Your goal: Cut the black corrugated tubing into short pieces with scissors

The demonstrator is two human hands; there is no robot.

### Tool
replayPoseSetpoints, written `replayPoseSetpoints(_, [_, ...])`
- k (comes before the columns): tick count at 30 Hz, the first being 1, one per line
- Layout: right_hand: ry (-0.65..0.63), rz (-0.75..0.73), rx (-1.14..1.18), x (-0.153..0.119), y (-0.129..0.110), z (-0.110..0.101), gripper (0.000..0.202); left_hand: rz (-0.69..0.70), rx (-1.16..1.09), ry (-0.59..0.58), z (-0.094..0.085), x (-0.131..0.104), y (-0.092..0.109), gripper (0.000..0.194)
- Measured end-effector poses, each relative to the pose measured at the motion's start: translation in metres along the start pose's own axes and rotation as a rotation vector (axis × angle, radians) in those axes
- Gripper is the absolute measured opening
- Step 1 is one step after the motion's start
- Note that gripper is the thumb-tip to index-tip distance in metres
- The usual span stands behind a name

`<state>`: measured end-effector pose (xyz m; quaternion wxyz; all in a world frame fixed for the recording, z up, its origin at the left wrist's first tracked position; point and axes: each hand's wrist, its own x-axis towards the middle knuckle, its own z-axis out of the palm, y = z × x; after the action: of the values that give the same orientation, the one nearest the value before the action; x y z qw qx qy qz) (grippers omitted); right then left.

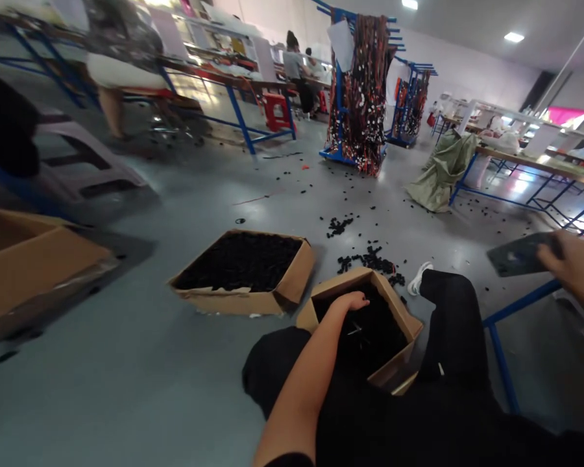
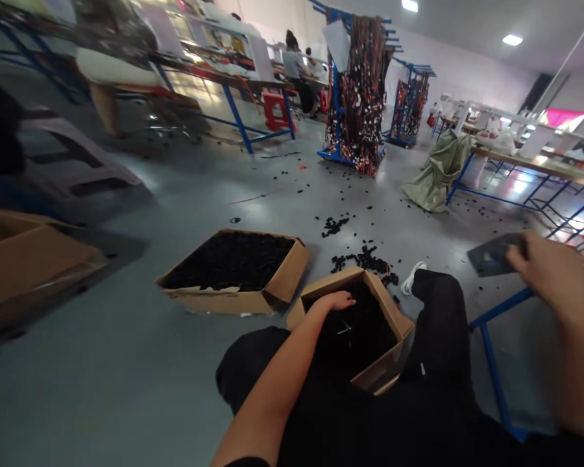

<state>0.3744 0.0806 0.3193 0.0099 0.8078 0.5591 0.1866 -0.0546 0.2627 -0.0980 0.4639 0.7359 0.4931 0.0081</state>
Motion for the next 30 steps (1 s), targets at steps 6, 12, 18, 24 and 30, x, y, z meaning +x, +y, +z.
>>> replayPoseSetpoints(6, [-0.267, -0.456, 0.223, 0.006, -0.204, 0.070, 0.042, 0.016, -0.403, -0.156, 0.019, -0.006, 0.021, 0.104])
replayPoseSetpoints(12, [-0.207, -0.904, 0.429, -0.015, -0.309, 0.158, 0.034, 0.208, -1.376, -0.014, 0.008, -0.019, 0.037, 0.113])
replayPoseSetpoints(18, [-0.211, -1.311, 0.502, -0.010, -0.354, 0.193, 0.031, 0.048, -1.828, 0.434, -0.029, -0.027, 0.046, 0.096])
replayPoseSetpoints(24, [-0.586, -1.115, 0.886, 0.073, -0.368, 0.207, 0.031, 0.072, -1.827, 0.665, -0.049, -0.024, 0.049, 0.087])
replayPoseSetpoints(30, [-0.931, -0.746, 1.242, 0.097, -0.382, 0.296, 0.046, -0.093, -1.824, 0.565, -0.051, -0.006, 0.042, 0.098])
